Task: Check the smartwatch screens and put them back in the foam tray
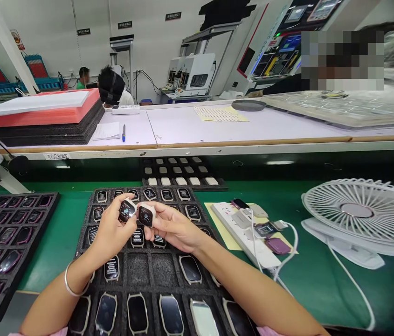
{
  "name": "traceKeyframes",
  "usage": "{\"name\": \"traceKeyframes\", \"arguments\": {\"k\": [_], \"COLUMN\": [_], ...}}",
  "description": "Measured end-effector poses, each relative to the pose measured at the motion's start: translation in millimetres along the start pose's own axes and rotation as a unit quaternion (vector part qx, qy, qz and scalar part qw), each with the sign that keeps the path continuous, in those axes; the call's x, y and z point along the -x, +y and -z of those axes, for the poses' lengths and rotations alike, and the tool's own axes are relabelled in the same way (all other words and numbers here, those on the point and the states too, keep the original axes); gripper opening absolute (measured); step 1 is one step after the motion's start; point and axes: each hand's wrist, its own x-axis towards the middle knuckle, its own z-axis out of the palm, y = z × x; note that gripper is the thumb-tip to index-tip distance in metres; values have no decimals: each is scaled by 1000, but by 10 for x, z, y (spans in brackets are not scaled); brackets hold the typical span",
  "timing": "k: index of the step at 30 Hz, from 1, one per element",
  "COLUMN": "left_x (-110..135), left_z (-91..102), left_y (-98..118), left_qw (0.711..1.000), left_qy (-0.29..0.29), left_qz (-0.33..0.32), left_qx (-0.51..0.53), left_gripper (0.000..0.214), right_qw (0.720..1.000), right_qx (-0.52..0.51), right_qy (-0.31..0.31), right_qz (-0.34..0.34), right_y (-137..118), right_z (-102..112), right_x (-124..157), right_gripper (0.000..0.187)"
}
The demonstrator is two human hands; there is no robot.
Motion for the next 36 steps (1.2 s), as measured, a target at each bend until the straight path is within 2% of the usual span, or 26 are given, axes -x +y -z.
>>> {"name": "traceKeyframes", "arguments": {"k": [10,16,23,36], "left_x": [19,31,18,19], "left_z": [-10,-8,-17,-26], "left_y": [13,29,-18,-3], "left_qw": [1000,999,999,999], "left_qy": [-5,-14,-16,-18], "left_qz": [0,33,9,17], "left_qx": [4,39,27,41], "left_gripper": [41,43,44,42], "right_qw": [1000,1000,1000,1000], "right_qx": [1,-18,-11,10], "right_qy": [-9,9,-3,-9], "right_qz": [-3,6,4,4], "right_y": [10,-27,-11,-6], "right_z": [-8,-35,-2,9], "right_x": [7,14,-3,6], "right_gripper": [50,44,51,53]}}
